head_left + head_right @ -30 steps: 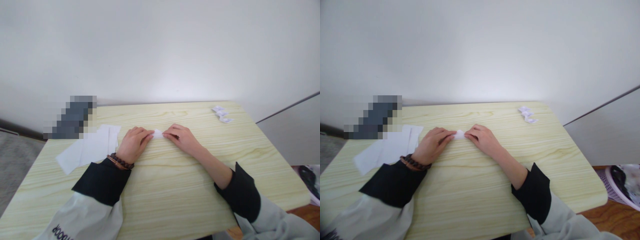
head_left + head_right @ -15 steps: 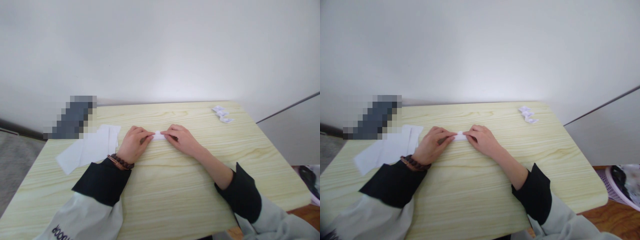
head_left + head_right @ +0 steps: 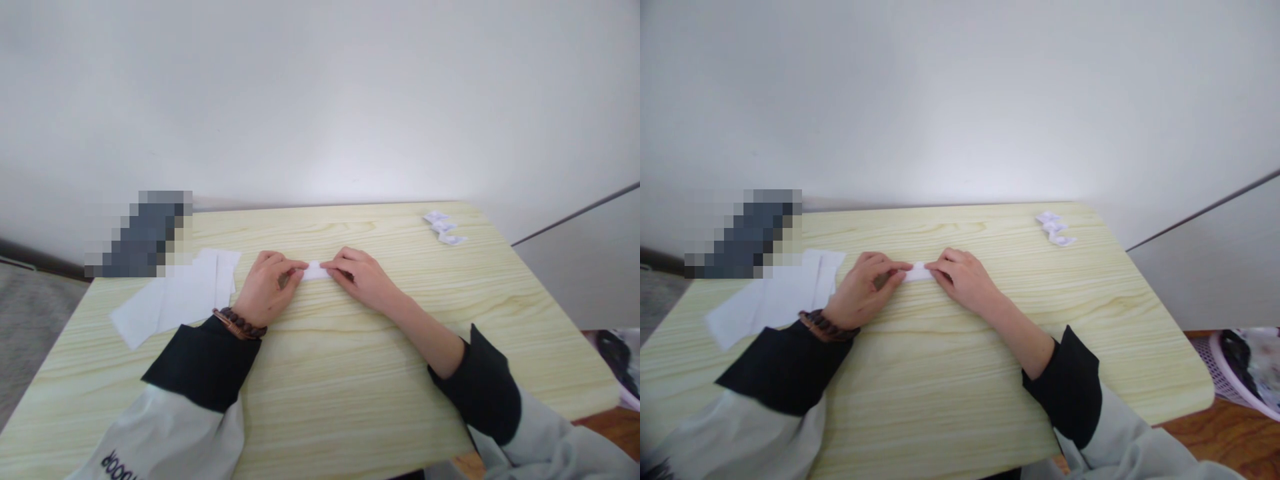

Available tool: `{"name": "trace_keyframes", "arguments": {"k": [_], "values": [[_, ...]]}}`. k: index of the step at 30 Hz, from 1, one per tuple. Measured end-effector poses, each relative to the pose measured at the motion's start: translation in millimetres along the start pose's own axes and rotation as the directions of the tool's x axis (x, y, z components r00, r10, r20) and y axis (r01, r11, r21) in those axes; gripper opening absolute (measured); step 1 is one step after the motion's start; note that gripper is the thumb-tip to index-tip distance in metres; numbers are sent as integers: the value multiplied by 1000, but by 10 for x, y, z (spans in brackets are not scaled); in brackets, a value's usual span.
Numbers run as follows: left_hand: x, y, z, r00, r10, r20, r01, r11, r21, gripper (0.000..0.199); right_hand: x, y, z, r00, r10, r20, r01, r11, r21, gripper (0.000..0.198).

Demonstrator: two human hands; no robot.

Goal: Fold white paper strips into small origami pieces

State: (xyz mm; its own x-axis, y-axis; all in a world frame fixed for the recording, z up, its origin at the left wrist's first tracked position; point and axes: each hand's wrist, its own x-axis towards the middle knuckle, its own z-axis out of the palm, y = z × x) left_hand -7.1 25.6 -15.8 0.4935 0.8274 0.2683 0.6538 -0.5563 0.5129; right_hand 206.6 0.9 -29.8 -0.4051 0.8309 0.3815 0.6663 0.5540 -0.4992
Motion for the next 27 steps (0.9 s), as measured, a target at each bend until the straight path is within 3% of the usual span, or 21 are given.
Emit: {"name": "trace_keyframes", "arguments": {"k": [8, 17, 27], "values": [[-3, 25, 26, 999, 3, -43, -1, 999, 40, 25, 2, -6, 3, 1000, 16, -7, -16, 1000, 3, 21], [-22, 22, 29, 1000, 10, -2, -10, 995, 99, 25, 7, -46, -14, 998, 53, -23, -53, 999, 8, 19], [-37, 14, 25, 999, -35, -4, 35, 989, 144, 25, -6, -53, 2, 986, -159, 56, 166, 975, -150, 31]]}}
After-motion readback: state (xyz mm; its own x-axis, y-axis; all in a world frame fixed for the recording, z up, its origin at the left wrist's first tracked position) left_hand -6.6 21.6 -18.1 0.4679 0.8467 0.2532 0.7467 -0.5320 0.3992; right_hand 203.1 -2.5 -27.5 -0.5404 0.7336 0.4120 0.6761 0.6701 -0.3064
